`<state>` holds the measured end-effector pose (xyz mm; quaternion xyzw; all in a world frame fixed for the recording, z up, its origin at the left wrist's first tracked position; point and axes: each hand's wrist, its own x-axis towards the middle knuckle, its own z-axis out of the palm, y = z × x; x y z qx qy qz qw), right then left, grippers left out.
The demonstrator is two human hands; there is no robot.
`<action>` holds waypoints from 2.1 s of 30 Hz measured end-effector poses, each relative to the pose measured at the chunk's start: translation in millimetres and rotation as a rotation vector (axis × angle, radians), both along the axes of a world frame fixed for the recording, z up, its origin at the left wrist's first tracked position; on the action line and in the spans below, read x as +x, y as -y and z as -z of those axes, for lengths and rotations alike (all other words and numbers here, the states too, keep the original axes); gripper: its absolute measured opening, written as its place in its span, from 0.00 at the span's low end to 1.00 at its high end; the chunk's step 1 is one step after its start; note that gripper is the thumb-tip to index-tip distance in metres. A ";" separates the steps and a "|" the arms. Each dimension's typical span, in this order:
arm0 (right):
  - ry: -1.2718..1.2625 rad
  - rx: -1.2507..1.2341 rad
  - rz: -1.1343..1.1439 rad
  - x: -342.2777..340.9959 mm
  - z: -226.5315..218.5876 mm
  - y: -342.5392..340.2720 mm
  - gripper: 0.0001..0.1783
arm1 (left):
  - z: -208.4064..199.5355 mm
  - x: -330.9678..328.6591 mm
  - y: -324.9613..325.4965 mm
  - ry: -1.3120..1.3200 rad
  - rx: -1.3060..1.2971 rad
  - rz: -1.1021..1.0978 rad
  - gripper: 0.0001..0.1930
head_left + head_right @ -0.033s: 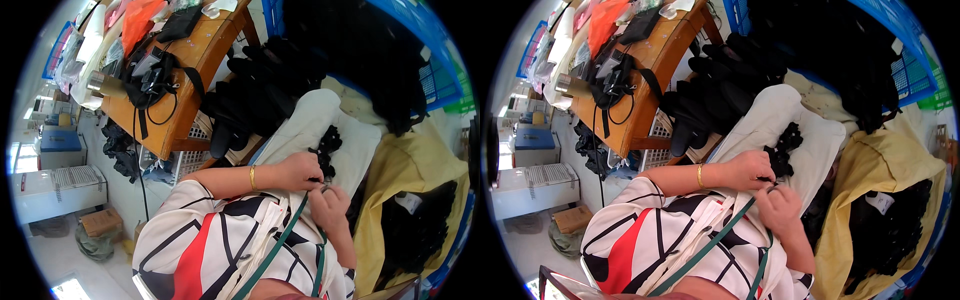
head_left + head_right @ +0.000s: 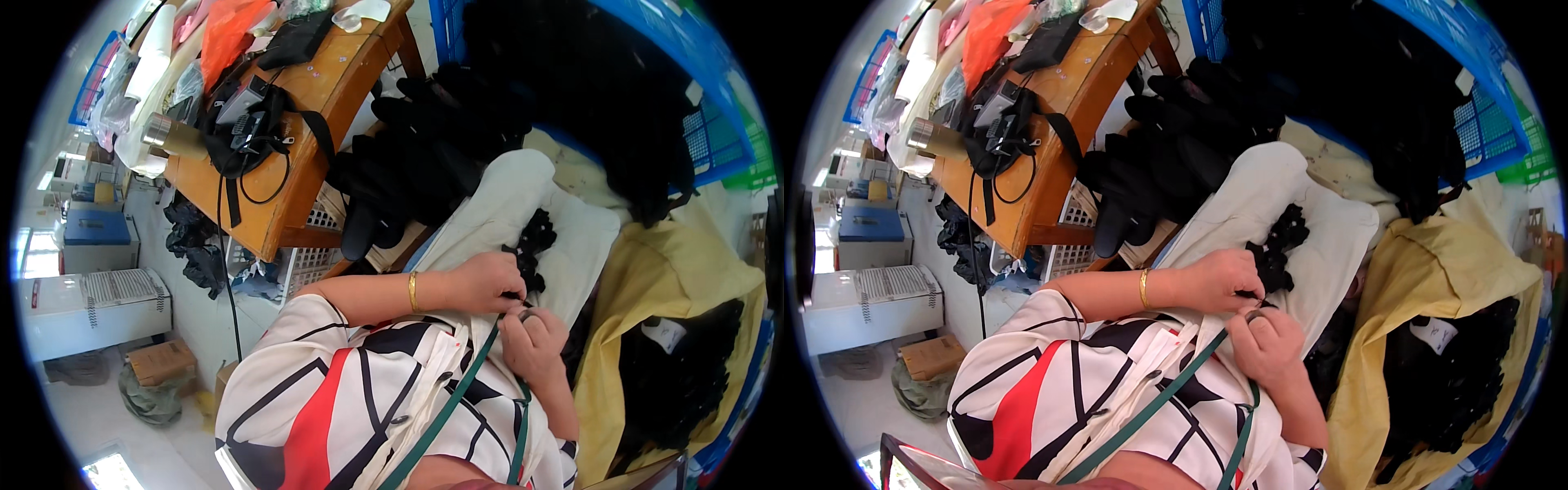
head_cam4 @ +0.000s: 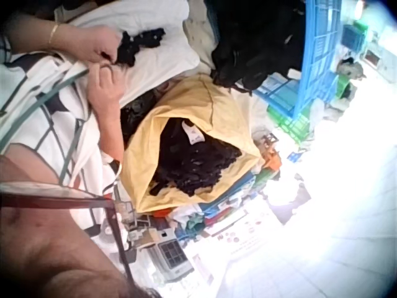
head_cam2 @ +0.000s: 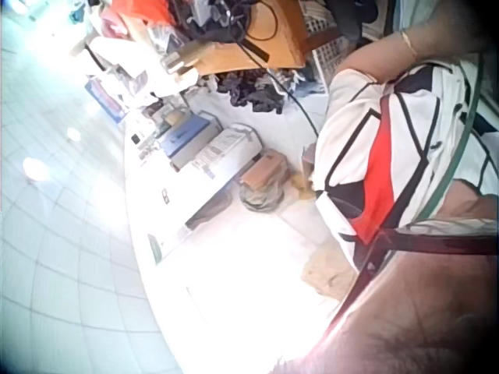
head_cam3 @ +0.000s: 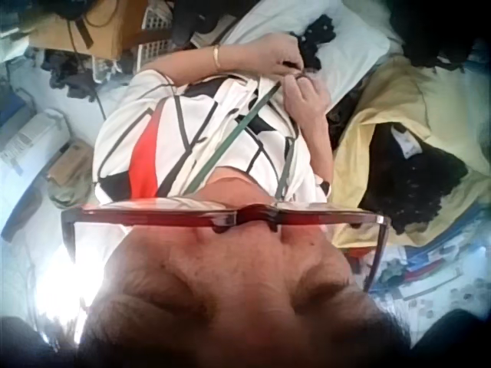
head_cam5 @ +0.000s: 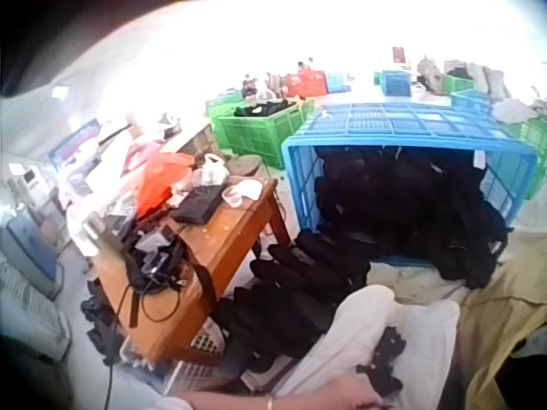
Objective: The person sits on the floor and hand-sews black slip-on shoes using a needle and thread. They repeatedly pull the thread through the shoe material, adjust the shoe position, and occasionally pick up additional shoes from a nearby pile to continue stitching.
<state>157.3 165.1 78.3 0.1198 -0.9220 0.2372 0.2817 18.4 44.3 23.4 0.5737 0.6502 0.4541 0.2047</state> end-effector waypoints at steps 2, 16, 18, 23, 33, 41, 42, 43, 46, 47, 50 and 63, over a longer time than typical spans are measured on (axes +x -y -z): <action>0.182 -0.518 0.047 -1.1 -0.9 0.1 0.04 | 0.9 2.1 0.9 -0.009 -0.026 -0.028 0.07; 0.183 -1.304 0.296 25.7 29.9 -68.6 0.07 | 2.5 -9.7 4.8 0.220 -0.178 -0.095 0.06; 0.471 -1.000 0.228 14.7 39.9 -53.8 0.14 | -2.1 -14.0 5.1 0.288 -0.175 -0.095 0.07; 0.477 -0.577 0.186 -11.1 35.2 -34.5 0.11 | -9.1 -33.1 -4.1 0.538 -0.236 0.005 0.08; 0.533 -1.227 0.339 -8.8 71.2 -52.4 0.08 | 23.5 -209.3 -58.6 -0.374 -0.134 -0.421 0.07; 0.569 -1.295 0.357 -8.1 83.0 -49.6 0.10 | 74.3 -304.7 -119.9 -0.768 -0.817 -0.314 0.18; 0.572 -1.314 0.361 -7.6 79.3 -49.6 0.09 | 77.6 -309.0 -122.6 -0.773 -0.831 -0.305 0.18; 0.575 -1.333 0.362 -7.1 77.3 -50.2 0.09 | 80.3 -313.3 -124.3 -0.777 -0.848 -0.297 0.17; 0.580 -1.363 0.450 2.2 79.3 -49.7 0.10 | 62.2 -319.1 -138.6 -0.742 -0.747 -0.231 0.16; 0.612 -1.354 0.503 0.5 73.9 -50.9 0.11 | 49.4 -311.6 -141.8 -0.713 -0.699 -0.190 0.15; 0.453 -1.605 0.530 0.3 83.0 -53.4 0.14 | -13.8 -263.9 -133.6 -0.610 -0.480 -0.202 0.15; 0.334 -1.631 0.301 0.6 65.6 -25.2 0.14 | 2.4 -14.4 23.5 0.294 -0.395 -0.502 0.19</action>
